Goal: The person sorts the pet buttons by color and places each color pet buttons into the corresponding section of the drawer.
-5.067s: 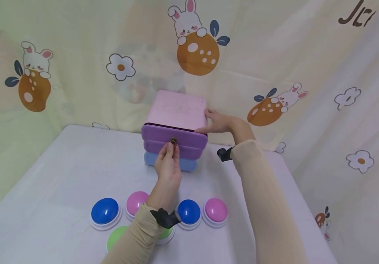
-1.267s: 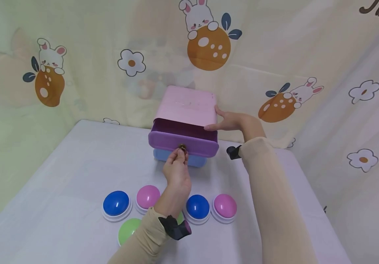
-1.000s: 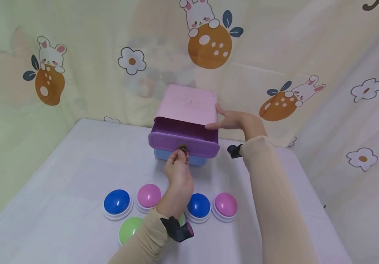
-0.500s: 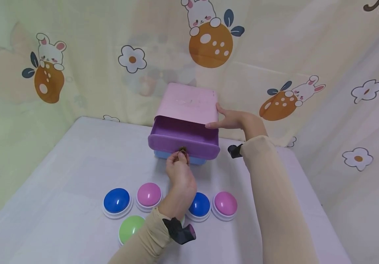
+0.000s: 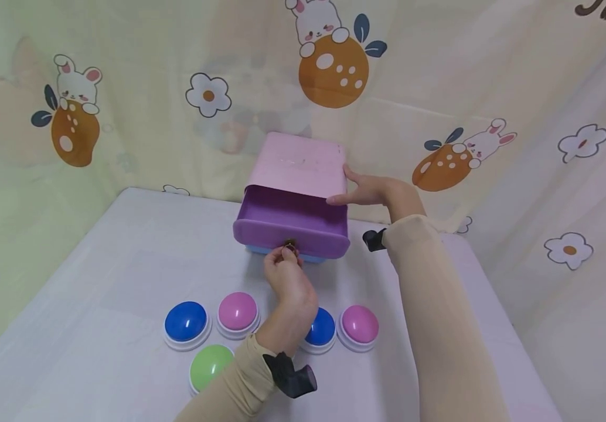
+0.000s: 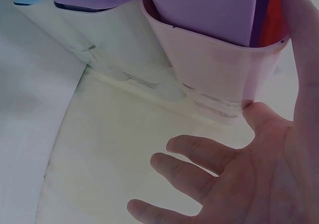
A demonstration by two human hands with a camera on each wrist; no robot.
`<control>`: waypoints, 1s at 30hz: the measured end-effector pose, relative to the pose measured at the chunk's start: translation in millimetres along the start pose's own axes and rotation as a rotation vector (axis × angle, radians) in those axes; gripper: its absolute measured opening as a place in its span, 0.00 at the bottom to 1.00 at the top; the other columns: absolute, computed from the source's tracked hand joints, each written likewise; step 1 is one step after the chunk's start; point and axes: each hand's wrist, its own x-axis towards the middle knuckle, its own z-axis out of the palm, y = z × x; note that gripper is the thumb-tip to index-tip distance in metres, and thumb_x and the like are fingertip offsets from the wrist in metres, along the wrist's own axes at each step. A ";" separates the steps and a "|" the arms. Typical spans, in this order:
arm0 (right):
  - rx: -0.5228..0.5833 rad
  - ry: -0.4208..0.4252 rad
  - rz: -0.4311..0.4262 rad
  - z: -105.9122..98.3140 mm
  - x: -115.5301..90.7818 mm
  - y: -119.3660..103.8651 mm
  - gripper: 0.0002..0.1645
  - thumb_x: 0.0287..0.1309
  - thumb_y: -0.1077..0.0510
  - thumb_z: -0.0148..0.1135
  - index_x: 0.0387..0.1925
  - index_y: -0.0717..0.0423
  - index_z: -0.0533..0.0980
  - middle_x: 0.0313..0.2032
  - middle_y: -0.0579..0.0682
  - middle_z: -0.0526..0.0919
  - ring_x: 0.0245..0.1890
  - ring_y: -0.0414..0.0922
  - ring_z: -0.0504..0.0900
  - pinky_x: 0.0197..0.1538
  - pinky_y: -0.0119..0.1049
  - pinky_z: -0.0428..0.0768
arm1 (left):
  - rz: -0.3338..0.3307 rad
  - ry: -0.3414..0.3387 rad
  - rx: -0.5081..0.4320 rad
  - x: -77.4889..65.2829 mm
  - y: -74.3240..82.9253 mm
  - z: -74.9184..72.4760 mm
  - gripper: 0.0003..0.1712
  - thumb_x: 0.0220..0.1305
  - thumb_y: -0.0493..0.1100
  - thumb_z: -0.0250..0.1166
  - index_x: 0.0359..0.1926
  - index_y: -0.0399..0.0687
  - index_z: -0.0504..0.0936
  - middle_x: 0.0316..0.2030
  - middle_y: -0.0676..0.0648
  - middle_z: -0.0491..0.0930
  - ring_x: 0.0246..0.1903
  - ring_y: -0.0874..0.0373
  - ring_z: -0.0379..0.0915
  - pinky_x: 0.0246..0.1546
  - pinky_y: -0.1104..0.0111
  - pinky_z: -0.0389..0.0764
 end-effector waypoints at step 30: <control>-0.009 -0.010 0.015 0.0 -1.6 -1.8 0.67 0.49 0.23 0.55 0.71 0.34 0.22 0.74 0.60 0.31 0.73 0.63 0.38 0.68 0.66 0.47 | 0.007 0.042 -0.070 -15.1 0.5 -2.5 0.05 0.71 0.35 0.48 0.35 0.42 0.64 0.32 0.49 0.66 0.31 0.57 0.63 0.38 0.69 0.65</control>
